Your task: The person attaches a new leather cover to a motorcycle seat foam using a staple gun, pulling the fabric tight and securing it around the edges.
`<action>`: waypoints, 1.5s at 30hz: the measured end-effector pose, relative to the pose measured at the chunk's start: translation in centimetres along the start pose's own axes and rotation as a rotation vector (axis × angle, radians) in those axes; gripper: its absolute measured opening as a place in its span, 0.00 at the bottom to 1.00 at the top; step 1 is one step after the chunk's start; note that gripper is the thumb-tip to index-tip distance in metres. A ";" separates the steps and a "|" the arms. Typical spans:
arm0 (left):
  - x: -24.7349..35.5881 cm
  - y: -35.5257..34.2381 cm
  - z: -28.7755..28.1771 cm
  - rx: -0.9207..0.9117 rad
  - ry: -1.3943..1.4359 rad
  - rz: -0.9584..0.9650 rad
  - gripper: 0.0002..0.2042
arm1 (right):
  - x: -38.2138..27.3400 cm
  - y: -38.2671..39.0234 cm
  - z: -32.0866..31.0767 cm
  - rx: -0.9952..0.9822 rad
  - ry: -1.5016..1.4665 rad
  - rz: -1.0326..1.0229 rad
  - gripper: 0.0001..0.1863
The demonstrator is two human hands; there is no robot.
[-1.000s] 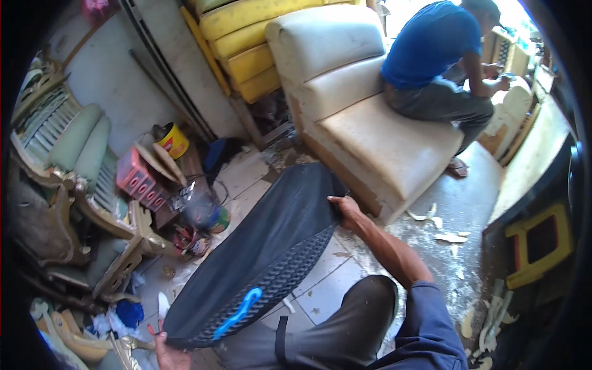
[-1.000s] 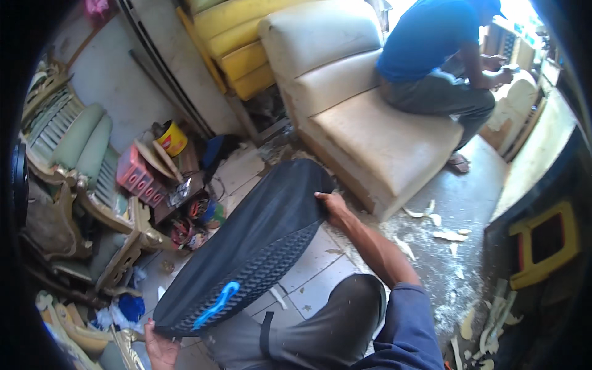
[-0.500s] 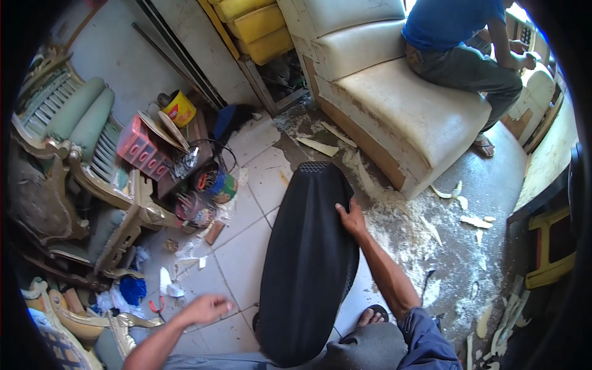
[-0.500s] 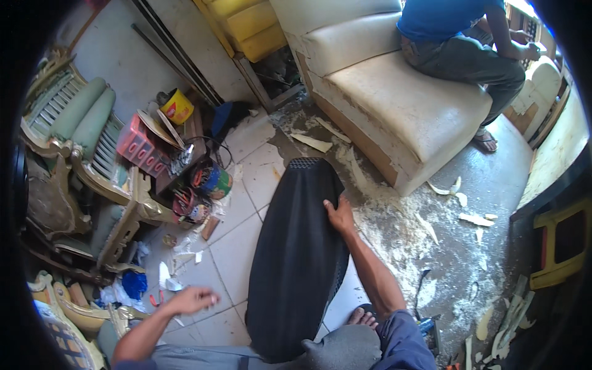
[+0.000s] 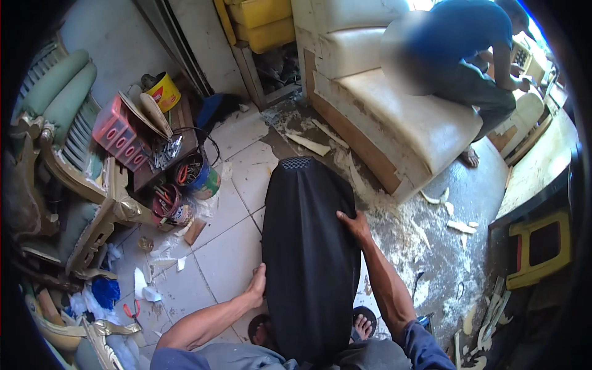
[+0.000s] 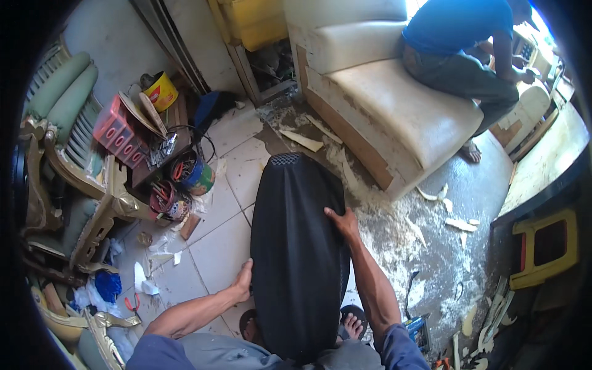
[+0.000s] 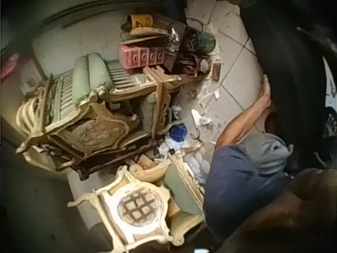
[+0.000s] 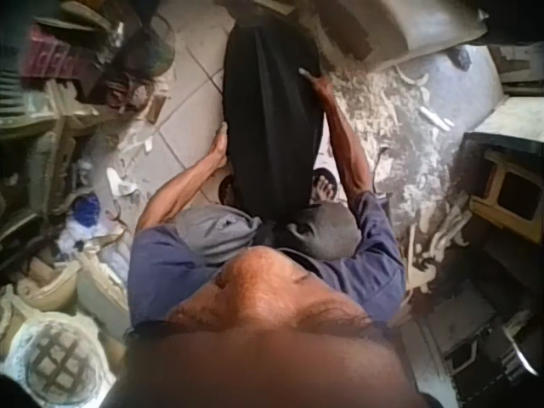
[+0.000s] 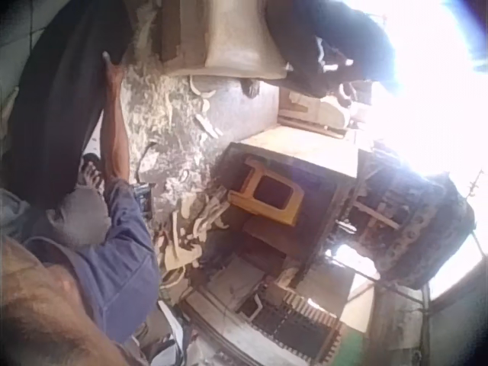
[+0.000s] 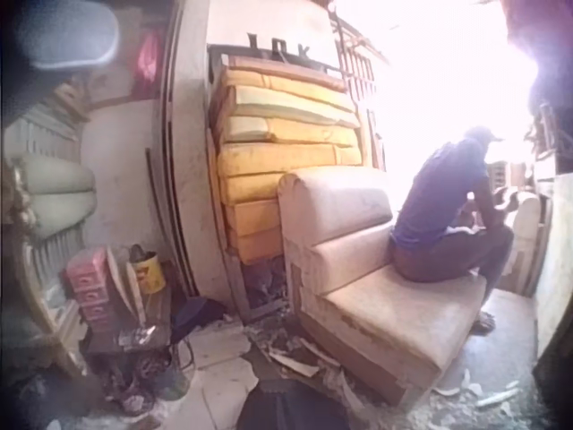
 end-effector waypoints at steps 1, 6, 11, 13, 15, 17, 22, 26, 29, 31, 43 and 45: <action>0.2 -1.1 -1.3 -0.006 -0.009 0.015 0.32 | -0.4 0.3 0.5 -0.039 -0.017 0.051 0.47; 2.8 -9.4 -3.5 0.038 0.157 0.006 0.25 | 3.0 1.4 0.1 -0.263 -0.235 0.320 0.31; 0.5 -12.5 -5.4 0.066 -0.046 0.223 0.19 | 0.8 4.2 0.6 -0.228 -0.435 0.212 0.21; 1.4 -11.7 -4.1 0.142 -0.021 0.096 0.19 | 1.3 3.9 0.2 -0.169 -0.369 0.231 0.21; 1.9 -11.8 -4.7 0.158 -0.086 0.129 0.16 | 1.3 4.1 0.7 -0.137 -0.348 0.242 0.21; 2.3 -12.3 -5.0 0.154 -0.183 0.147 0.15 | 1.5 3.9 0.7 -0.128 -0.316 0.189 0.20; -0.2 -14.7 -13.2 -0.038 0.578 0.472 0.16 | -0.3 4.9 4.0 -0.217 -0.446 0.163 0.20; 6.5 -5.9 -5.1 -0.321 0.680 0.217 0.18 | 0.0 6.1 -0.4 -0.161 -0.475 0.236 0.20; 6.6 -7.1 -5.9 -0.305 0.551 0.192 0.21 | -0.2 6.9 2.2 -0.186 -0.440 0.243 0.19; 7.1 -8.6 -6.3 -0.144 0.382 0.226 0.24 | 0.6 6.3 1.9 -0.100 -0.387 0.186 0.18; 8.4 -5.6 -8.3 0.825 -0.735 0.845 0.24 | 1.4 5.0 -0.3 0.479 0.435 -0.149 0.22; 7.7 -6.1 -7.3 0.808 -0.830 0.750 0.25 | 1.5 4.8 0.0 0.430 0.398 -0.112 0.23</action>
Point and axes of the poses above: each hand's wrist, its own y-axis away from the middle knuckle, its own z-axis out of the palm, x = y × z, the point moved 4 cm from there along -y, towards the middle knuckle, and after that the axes turned 8 degrees about z, right-handed, at the moved point
